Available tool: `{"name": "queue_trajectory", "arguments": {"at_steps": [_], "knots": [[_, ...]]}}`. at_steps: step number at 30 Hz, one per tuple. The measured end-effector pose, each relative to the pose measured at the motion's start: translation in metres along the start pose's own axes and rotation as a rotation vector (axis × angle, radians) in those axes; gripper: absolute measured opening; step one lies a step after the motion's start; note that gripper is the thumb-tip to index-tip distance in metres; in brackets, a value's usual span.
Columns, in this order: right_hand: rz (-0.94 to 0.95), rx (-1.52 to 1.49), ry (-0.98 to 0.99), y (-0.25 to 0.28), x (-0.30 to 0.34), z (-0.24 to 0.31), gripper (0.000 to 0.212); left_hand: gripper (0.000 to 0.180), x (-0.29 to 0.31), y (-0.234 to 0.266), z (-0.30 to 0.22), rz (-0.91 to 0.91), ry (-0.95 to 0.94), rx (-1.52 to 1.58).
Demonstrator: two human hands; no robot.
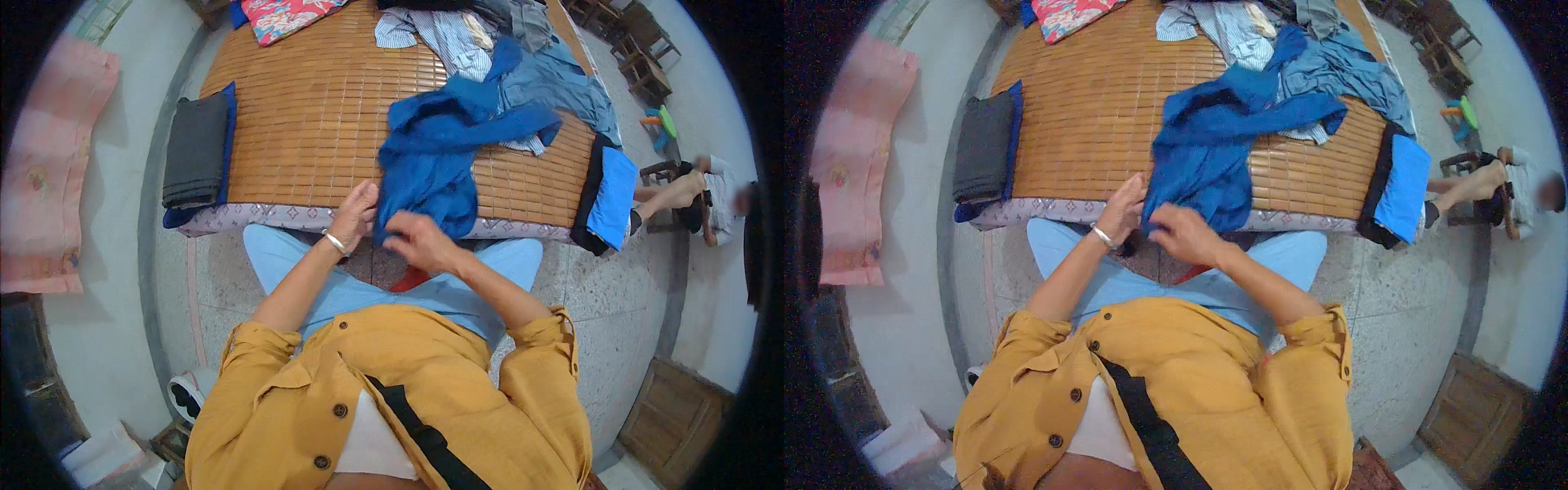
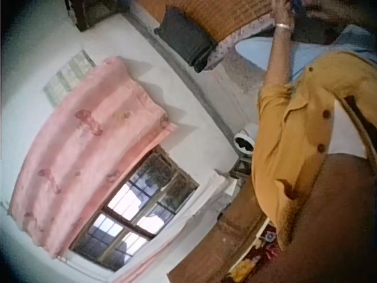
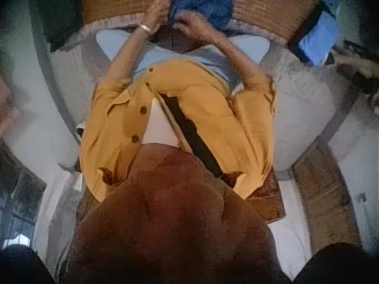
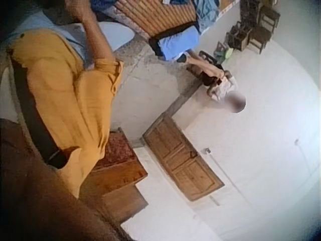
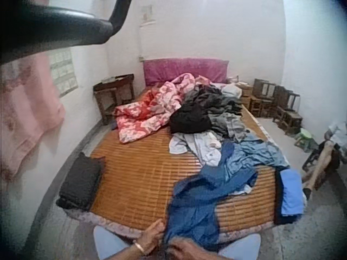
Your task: The person folds a blue long-sleeved shirt and a pair of dark grey trousers on a bamboo mat. They smooth out the fabric, fold the sleeves and legs, and stack the items neatly.
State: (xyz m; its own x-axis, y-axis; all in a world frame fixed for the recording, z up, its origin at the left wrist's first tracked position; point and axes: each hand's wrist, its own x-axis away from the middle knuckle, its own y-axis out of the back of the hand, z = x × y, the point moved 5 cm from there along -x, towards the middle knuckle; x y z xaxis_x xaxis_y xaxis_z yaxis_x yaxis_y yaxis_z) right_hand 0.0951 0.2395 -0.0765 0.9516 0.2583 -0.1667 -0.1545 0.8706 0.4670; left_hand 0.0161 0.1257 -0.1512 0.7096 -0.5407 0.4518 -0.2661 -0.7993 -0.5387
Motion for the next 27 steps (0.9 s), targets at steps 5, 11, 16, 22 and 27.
{"name": "queue_trajectory", "arguments": {"at_steps": [5,11,16,22,27], "knots": [[0.1,-0.178,-0.042,0.002,0.011,0.013,0.011,0.049,0.015,-0.012,0.009,0.116,-0.017,-0.363],[-0.514,0.578,-0.089,0.088,-0.012,-0.033,0.03,0.046,0.045,-0.019,0.007,0.119,0.04,-0.245],[-0.127,0.726,-0.132,0.047,-0.014,-0.067,0.014,0.04,0.05,-0.025,0.005,0.139,0.059,-0.109],[-0.018,-0.342,-0.177,0.002,0.006,0.001,0.025,0.055,0.055,-0.022,0.02,0.144,0.412,0.287],[-0.305,-0.551,-0.742,0.024,0.034,-0.031,0.041,0.039,0.068,-0.028,0.008,0.096,0.182,-0.059]]}}
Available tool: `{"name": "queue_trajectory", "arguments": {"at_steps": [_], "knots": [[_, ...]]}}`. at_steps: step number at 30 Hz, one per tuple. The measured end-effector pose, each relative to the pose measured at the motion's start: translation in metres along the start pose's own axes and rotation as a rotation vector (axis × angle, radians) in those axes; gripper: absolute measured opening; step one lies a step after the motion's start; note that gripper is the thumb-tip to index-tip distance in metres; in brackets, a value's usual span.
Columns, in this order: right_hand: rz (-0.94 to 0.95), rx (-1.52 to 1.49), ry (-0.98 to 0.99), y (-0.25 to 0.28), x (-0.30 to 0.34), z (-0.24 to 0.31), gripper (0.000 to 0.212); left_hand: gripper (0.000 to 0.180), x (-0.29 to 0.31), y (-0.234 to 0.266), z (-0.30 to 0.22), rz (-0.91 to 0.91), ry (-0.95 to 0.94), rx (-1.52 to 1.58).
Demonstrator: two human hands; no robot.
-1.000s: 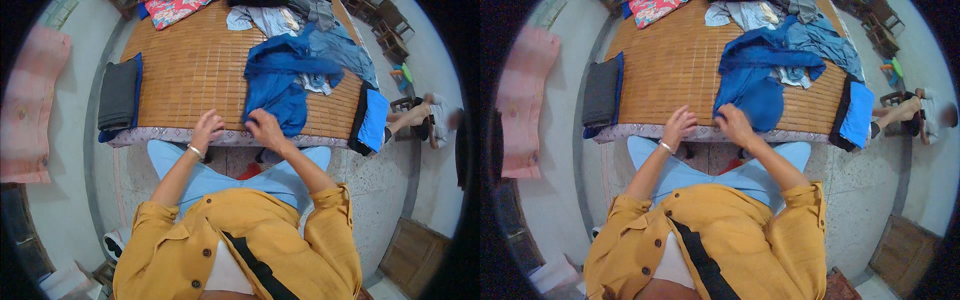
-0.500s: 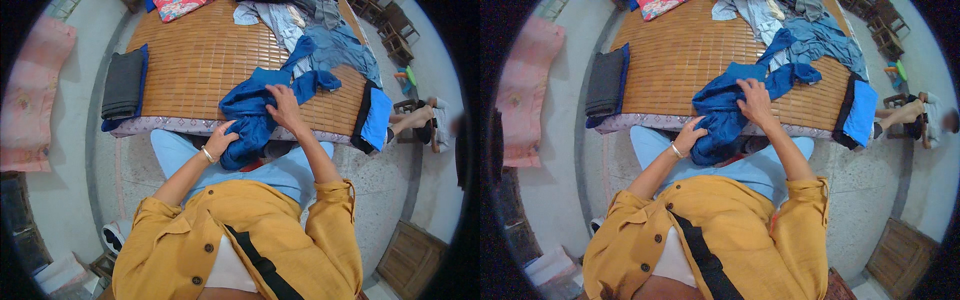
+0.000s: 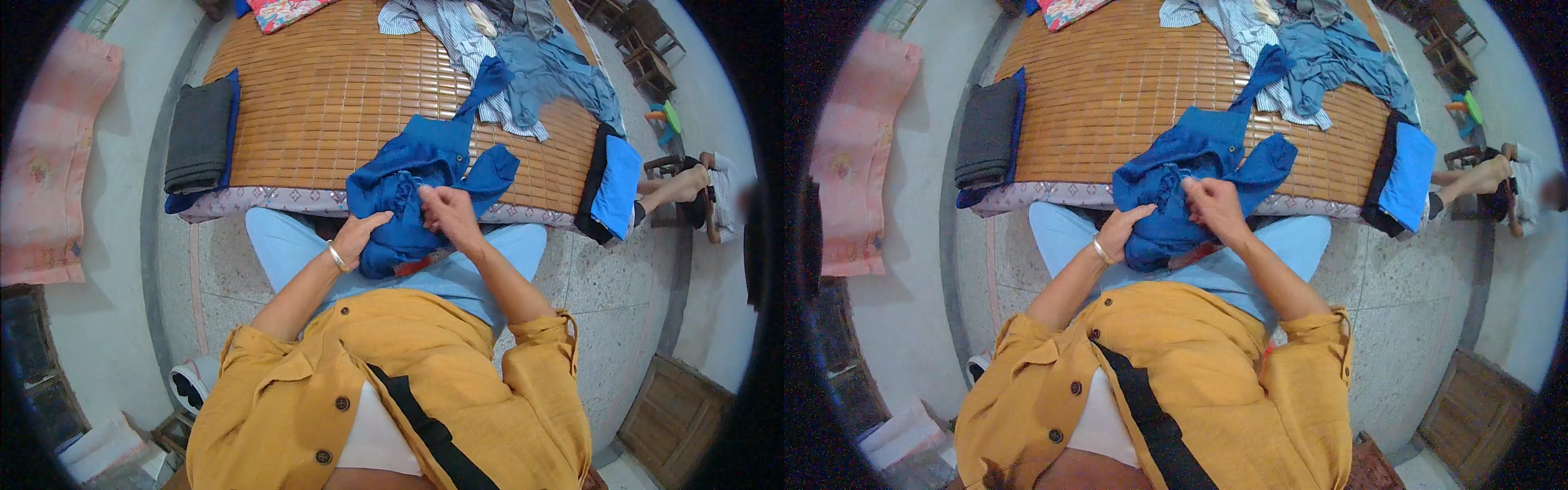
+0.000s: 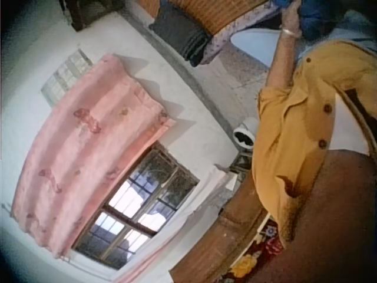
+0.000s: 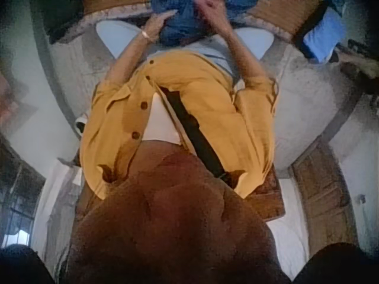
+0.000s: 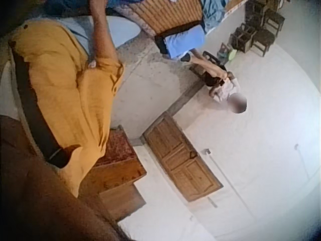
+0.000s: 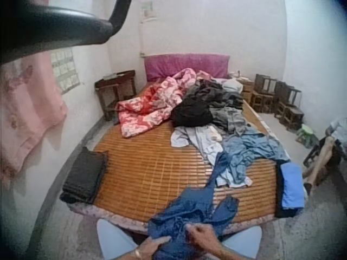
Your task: The person folds a blue long-sleeved shirt and a pair of dark grey trousers on a bamboo mat. They smooth out the fabric, fold the sleeves and legs, and stack the items neatly.
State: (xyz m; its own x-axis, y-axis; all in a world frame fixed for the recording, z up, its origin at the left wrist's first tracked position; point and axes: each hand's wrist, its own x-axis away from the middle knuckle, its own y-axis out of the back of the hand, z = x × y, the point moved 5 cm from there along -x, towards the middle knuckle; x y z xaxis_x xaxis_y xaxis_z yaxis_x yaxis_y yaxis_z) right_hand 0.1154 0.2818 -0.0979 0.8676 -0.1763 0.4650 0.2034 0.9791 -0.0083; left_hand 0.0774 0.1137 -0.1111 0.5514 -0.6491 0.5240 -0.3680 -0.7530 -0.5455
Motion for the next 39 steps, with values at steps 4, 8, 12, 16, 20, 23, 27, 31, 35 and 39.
{"name": "queue_trajectory", "arguments": {"at_steps": [4,8,12,16,20,23,27,31,35,39], "knots": [[0.041,-0.355,-0.267,0.006,0.013,-0.006,0.04,0.046,0.021,-0.027,-0.017,0.236,-0.023,-0.359],[0.222,-0.635,-0.146,-0.019,0.014,-0.013,0.032,0.054,0.03,-0.054,-0.004,0.537,-0.112,-0.904],[0.199,-0.663,-0.003,-0.016,0.002,0.003,0.027,0.055,0.046,-0.07,-0.045,0.576,-0.337,-1.053],[0.185,-0.437,0.094,-0.011,0.033,0.047,0.028,0.034,0.046,-0.029,-0.112,-0.019,-0.329,-0.987],[0.477,-0.394,0.086,-0.03,0.066,0.061,0.024,0.042,0.056,-0.027,-0.126,-0.027,-0.442,-0.669],[0.735,-0.308,0.016,-0.041,0.079,0.055,0.025,0.042,0.058,-0.035,-0.103,0.282,-0.348,-0.683],[0.969,0.094,0.154,-0.045,0.09,0.044,0.034,0.036,0.08,-0.032,-0.135,0.038,-0.558,-0.431],[0.968,0.33,0.068,-0.044,0.081,0.012,0.04,0.021,0.113,-0.009,-0.191,0.02,-1.064,-0.304],[1.049,0.608,0.14,-0.015,0.071,0.066,0.033,0.018,0.121,-0.001,-0.211,-0.161,-1.187,-0.21],[0.672,0.946,0.247,0.034,0.045,0.208,0.049,0.02,0.125,0.042,-0.224,-0.49,-1.214,-0.276]]}}
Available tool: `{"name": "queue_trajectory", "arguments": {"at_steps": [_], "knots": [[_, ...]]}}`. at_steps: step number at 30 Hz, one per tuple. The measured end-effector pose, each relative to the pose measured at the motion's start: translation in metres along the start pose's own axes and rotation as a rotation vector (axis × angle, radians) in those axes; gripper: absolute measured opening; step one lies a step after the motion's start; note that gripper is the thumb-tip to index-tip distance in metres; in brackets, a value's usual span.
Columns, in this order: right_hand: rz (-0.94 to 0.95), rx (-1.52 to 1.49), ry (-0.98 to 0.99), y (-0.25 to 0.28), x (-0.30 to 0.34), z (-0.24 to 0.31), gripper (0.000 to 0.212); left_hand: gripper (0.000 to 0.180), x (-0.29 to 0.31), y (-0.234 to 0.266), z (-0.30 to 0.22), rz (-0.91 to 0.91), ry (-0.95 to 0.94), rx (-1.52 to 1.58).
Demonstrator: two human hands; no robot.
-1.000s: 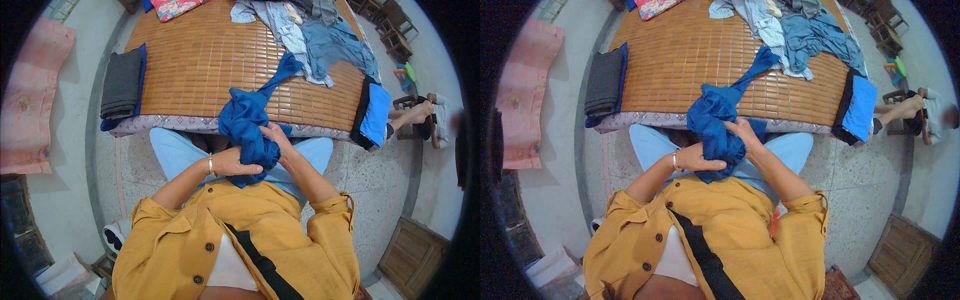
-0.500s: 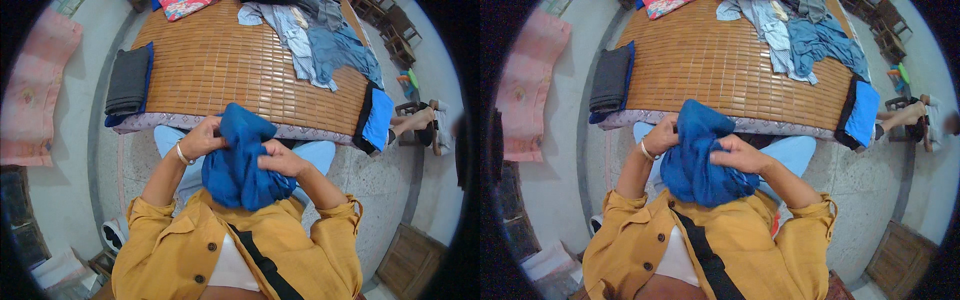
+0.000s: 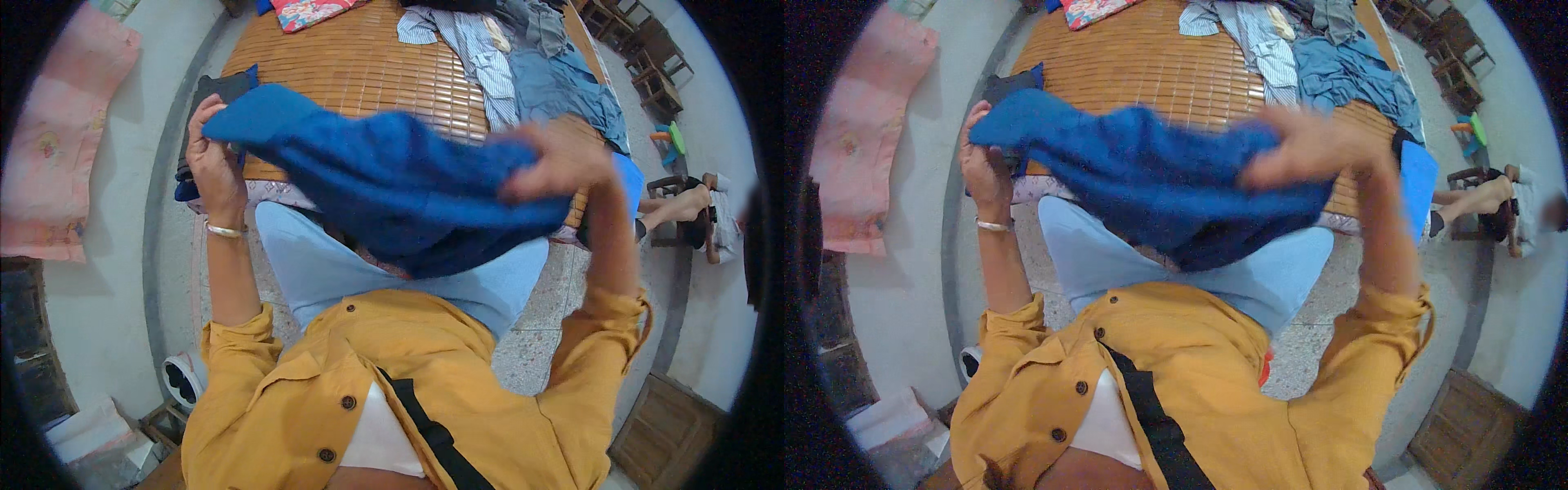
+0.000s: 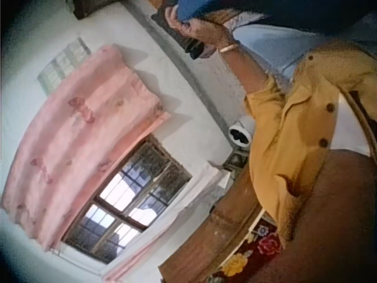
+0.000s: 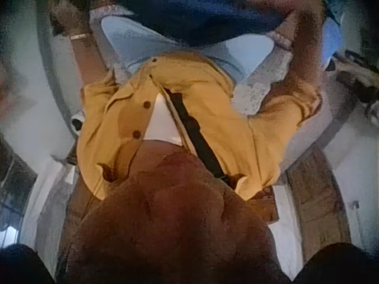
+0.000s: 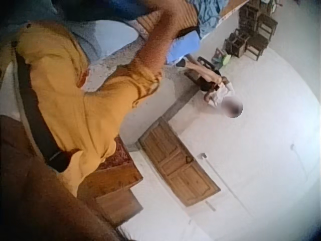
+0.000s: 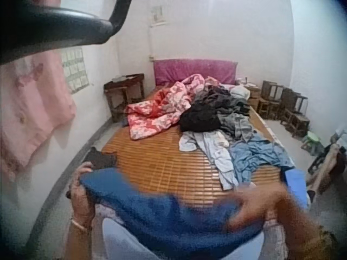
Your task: The person folds a blue long-sleeved shirt and a pair of dark grey trousers on a bamboo mat. They smooth out the fabric, fold the sleeves and legs, and stack the items neatly.
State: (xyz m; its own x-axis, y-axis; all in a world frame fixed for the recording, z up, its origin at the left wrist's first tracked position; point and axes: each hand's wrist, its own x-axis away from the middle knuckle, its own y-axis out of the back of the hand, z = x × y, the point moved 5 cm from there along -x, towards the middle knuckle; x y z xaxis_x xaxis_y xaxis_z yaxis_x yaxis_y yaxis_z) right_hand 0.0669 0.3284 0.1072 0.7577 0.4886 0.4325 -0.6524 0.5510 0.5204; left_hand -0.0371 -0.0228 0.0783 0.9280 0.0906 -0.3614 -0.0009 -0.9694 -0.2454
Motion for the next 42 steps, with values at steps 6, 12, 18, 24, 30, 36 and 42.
{"name": "queue_trajectory", "arguments": {"at_steps": [6,12,18,24,30,36,42], "knots": [[-1.692,0.794,0.397,0.12,0.05,0.072,0.029,0.017,0.012,-0.027,0.069,-0.045,0.33,0.259],[-1.244,0.547,0.455,0.052,-0.044,-0.041,0.03,0.018,0.028,0.005,0.155,-0.06,0.554,0.122],[-0.975,0.564,-0.254,-0.082,-0.089,-0.199,0.041,0.028,0.076,0.031,0.225,0.006,0.953,0.242],[-0.813,0.558,-0.267,-0.093,-0.088,-0.204,0.019,0.023,0.082,0.014,0.22,0.158,0.906,0.023],[-0.993,-0.062,0.106,-0.095,-0.061,-0.172,0.007,0.019,0.031,0.026,0.175,-0.035,0.452,0.016],[-0.803,-0.435,0.133,-0.132,-0.049,-0.119,0.008,0.03,0.024,0.085,0.18,-0.269,0.334,-0.354],[-0.695,-0.432,0.121,-0.151,-0.056,-0.093,0.009,0.073,0.094,-0.024,0.13,0.652,-0.271,-0.701]]}}
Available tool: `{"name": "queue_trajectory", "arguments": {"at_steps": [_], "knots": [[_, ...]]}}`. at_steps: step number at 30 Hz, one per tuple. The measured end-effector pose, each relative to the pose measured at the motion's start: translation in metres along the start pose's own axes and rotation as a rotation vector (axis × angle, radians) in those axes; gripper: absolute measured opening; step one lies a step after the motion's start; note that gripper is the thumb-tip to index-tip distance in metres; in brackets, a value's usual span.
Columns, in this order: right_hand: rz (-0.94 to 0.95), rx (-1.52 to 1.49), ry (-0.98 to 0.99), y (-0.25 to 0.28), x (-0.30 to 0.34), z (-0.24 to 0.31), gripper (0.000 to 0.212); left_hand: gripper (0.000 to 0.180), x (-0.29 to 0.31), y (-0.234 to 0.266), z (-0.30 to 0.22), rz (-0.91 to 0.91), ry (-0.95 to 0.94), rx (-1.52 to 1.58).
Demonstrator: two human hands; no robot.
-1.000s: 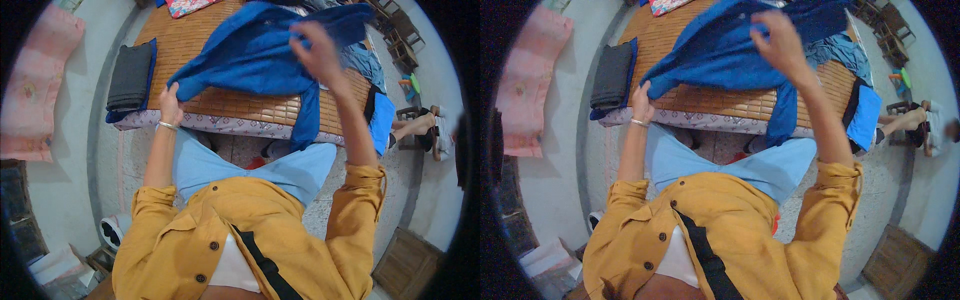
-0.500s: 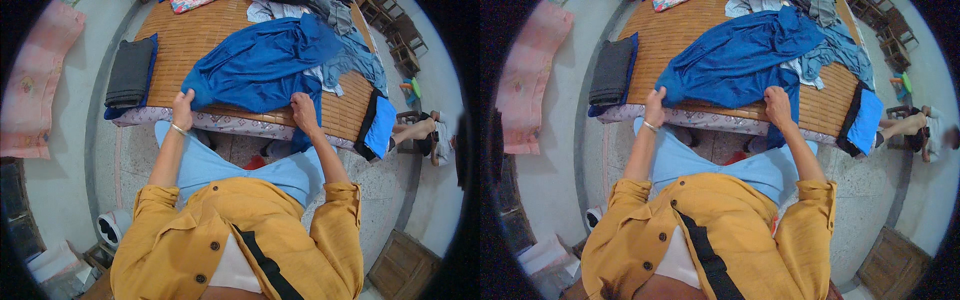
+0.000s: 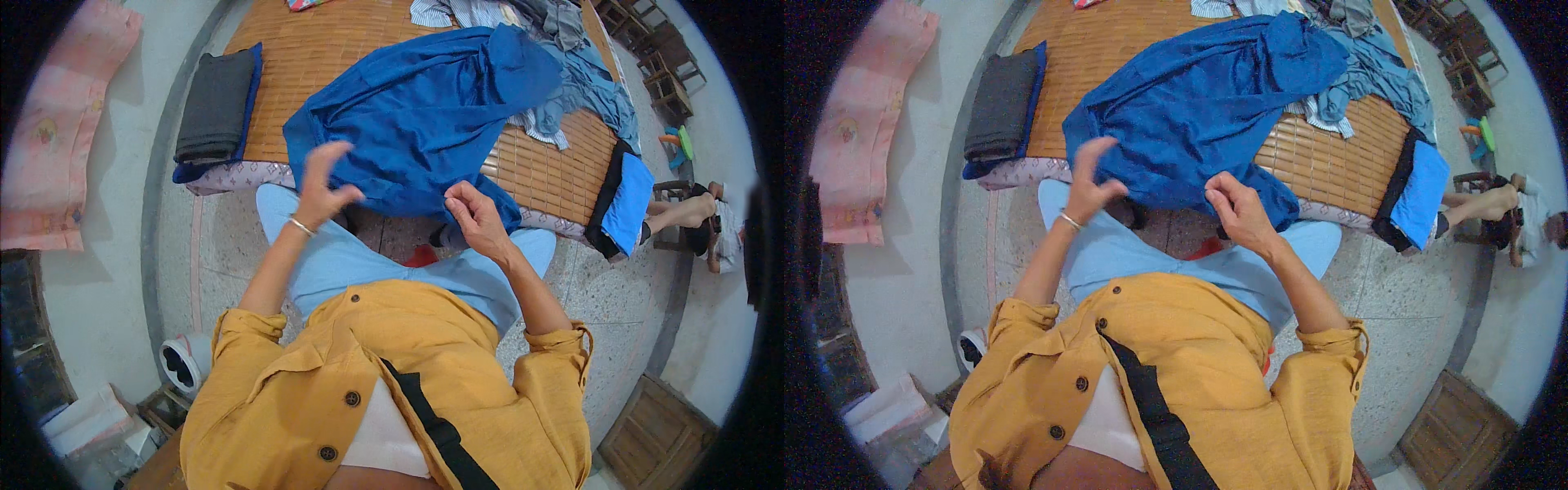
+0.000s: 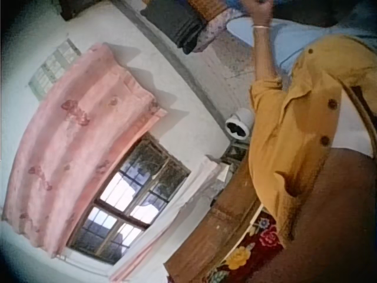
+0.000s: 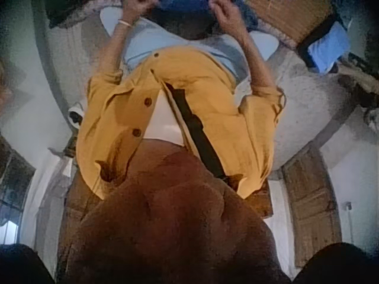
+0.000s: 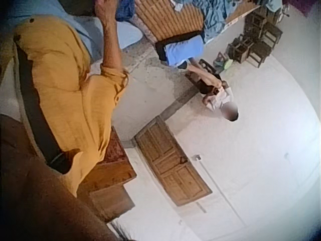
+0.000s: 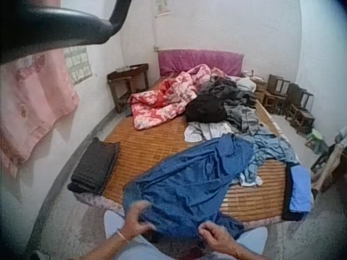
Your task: The person folds a blue long-sleeved shirt and a pair of dark grey trousers on a bamboo mat. They smooth out the fabric, fold the sleeves and legs, and stack the items neatly.
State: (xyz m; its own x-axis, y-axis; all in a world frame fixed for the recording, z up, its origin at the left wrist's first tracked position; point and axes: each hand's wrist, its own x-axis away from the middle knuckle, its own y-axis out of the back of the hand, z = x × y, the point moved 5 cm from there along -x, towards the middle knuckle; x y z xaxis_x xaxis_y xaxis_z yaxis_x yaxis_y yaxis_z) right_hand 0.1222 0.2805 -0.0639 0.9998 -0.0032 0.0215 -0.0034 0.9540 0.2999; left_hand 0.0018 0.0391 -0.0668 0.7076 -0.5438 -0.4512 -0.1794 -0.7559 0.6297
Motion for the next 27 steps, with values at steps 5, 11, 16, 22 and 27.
{"name": "queue_trajectory", "arguments": {"at_steps": [5,11,16,22,27], "knots": [[0.099,-0.079,-0.026,-0.002,0.001,0.032,0.013,0.053,0.008,-0.058,-0.05,0.341,-0.192,-0.016],[0.313,0.251,-0.002,0.01,0.013,0.067,0.041,0.032,0.017,-0.056,-0.051,0.605,0.009,0.273],[0.299,0.378,0.047,0.015,0.01,0.039,0.032,0.032,0.011,-0.041,-0.053,0.643,-0.008,0.264],[0.161,0.466,0.138,0.026,-0.025,0.048,0.02,0.018,-0.029,-0.027,-0.019,0.38,0.173,0.213],[-0.062,0.717,0.199,0.048,-0.068,0.013,0.021,0.01,-0.084,-0.022,0.048,0.034,0.203,-0.052]]}}
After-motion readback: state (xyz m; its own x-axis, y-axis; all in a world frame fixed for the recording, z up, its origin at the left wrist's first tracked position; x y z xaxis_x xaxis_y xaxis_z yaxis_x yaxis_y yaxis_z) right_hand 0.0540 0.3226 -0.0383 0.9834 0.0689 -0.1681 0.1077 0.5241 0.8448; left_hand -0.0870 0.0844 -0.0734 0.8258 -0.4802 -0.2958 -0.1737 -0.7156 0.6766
